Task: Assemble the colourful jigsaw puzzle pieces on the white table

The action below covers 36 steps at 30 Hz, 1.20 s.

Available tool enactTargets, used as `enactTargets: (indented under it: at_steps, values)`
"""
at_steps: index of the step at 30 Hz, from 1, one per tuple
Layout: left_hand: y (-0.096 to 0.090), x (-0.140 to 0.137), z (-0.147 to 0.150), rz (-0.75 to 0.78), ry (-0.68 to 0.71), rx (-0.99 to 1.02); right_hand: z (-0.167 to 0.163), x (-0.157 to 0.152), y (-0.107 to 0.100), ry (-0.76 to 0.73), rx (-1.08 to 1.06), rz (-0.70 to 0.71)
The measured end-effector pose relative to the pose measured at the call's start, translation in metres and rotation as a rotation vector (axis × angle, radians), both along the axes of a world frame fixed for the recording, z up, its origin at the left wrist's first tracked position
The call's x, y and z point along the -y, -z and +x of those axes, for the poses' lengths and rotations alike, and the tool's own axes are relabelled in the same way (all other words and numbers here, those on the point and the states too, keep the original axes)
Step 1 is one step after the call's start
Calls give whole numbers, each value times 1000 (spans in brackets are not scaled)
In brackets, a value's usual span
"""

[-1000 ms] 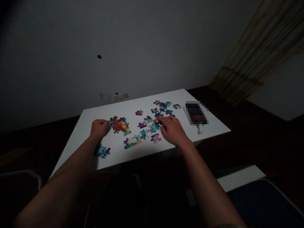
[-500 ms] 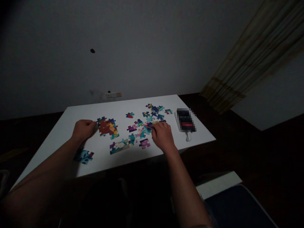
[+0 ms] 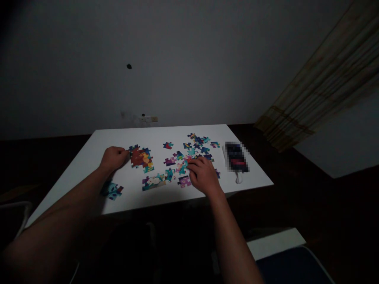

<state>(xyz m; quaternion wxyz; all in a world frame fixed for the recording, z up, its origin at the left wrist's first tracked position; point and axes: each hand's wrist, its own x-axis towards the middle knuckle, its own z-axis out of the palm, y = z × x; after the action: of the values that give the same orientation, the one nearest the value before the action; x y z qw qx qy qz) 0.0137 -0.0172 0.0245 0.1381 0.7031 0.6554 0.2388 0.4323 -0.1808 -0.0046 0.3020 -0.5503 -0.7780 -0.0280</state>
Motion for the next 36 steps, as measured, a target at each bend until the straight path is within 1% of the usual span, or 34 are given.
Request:
enactTargets:
  at_steps: [2,7,9,15,20,25,28,30,32,34,36]
  values:
    - [2,-1,-1,11,9,-6,0,-1,1,37,7,-6]
    - [7,-2,-1,4,13,-33,-2,-2,2,197,31,-33]
    - [8,-2,-1,-4,8,-42,-2,-2,1,224,56,-44]
    - [9,-1,0,2,23,-59,3,-3,5,171,119,-68]
    - [9,0,1,2,22,-62,6,-8,8,114,73,-98]
    - [9,-1,1,-5,38,-30,5,-11,-2,179,-17,-142]
    - [10,-2,0,-16,35,5,2,-9,-10,204,-157,-178]
    - [11,-3,-1,-26,31,22,-5,-8,-13,209,-359,-213]
    - [12,-3,-1,-29,32,31,-16,-7,-13,195,-613,-245]
    - [12,-2,-1,-30,34,35,-33,-6,-14,155,-842,-292]
    - [10,0,0,-31,34,39,-53,-5,-15,117,-1012,-356]
